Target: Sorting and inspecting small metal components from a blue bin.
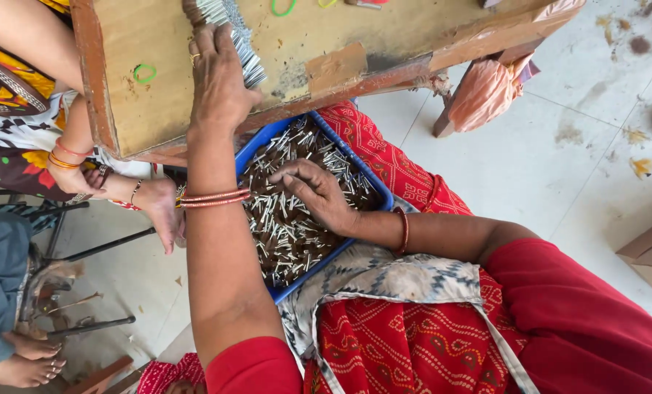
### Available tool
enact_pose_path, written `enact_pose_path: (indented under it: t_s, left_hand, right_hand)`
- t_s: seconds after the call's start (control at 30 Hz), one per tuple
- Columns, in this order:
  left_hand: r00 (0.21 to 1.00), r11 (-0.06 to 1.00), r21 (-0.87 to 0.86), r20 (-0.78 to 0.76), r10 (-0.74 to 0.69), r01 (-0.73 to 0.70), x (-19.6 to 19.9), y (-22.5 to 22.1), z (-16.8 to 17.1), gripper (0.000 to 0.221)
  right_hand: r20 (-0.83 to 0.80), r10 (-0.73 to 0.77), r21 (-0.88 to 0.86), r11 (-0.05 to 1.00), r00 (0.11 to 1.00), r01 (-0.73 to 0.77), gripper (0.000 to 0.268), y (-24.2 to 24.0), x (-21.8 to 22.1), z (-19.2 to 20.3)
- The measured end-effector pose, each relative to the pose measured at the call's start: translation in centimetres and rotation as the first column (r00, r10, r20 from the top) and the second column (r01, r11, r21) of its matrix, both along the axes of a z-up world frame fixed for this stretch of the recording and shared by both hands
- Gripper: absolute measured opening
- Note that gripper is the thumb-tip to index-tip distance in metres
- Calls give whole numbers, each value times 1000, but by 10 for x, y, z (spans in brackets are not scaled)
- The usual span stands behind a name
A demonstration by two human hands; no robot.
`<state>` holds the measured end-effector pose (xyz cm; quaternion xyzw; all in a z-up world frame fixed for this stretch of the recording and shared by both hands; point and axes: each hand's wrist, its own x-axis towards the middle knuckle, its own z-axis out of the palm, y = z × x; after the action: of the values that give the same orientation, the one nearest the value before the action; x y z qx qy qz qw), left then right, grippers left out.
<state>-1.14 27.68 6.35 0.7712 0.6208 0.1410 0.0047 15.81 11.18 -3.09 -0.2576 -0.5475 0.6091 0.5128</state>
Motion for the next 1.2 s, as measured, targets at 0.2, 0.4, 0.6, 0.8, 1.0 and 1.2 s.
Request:
enact_pose_path:
  t_s: [0.2, 0.4, 0.6, 0.8, 1.0, 1.2]
  left_hand:
    - [997, 999, -14, -61, -39, 39, -16, 23, -8, 104]
    - [976, 977, -212, -219, -22, -26, -6, 29, 3, 91]
    - [988, 972, -231, -135, -69, 36, -16, 23, -11, 75]
    - [986, 986, -98, -87, -142, 134, -1, 2, -5, 67]
    - [982, 992, -50, -142, -122, 116, 1, 7, -12, 57]
    - [987, 995, -71, -138, -85, 76, 1, 18, -7, 57]
  right_hand:
    - [13, 36, -56, 998, 999, -35, 22, 3, 4, 0]
    - [-40, 92, -40, 995, 995, -94, 22, 6, 9, 3]
    - [83, 49, -10, 999, 995, -48, 22, 4, 10, -1]
    - [57, 45, -7, 999, 997, -45, 23, 4, 8, 1]
    - [41, 52, 27, 998, 998, -53, 22, 3, 6, -1]
    - [50, 56, -15, 998, 997, -56, 22, 3, 5, 1]
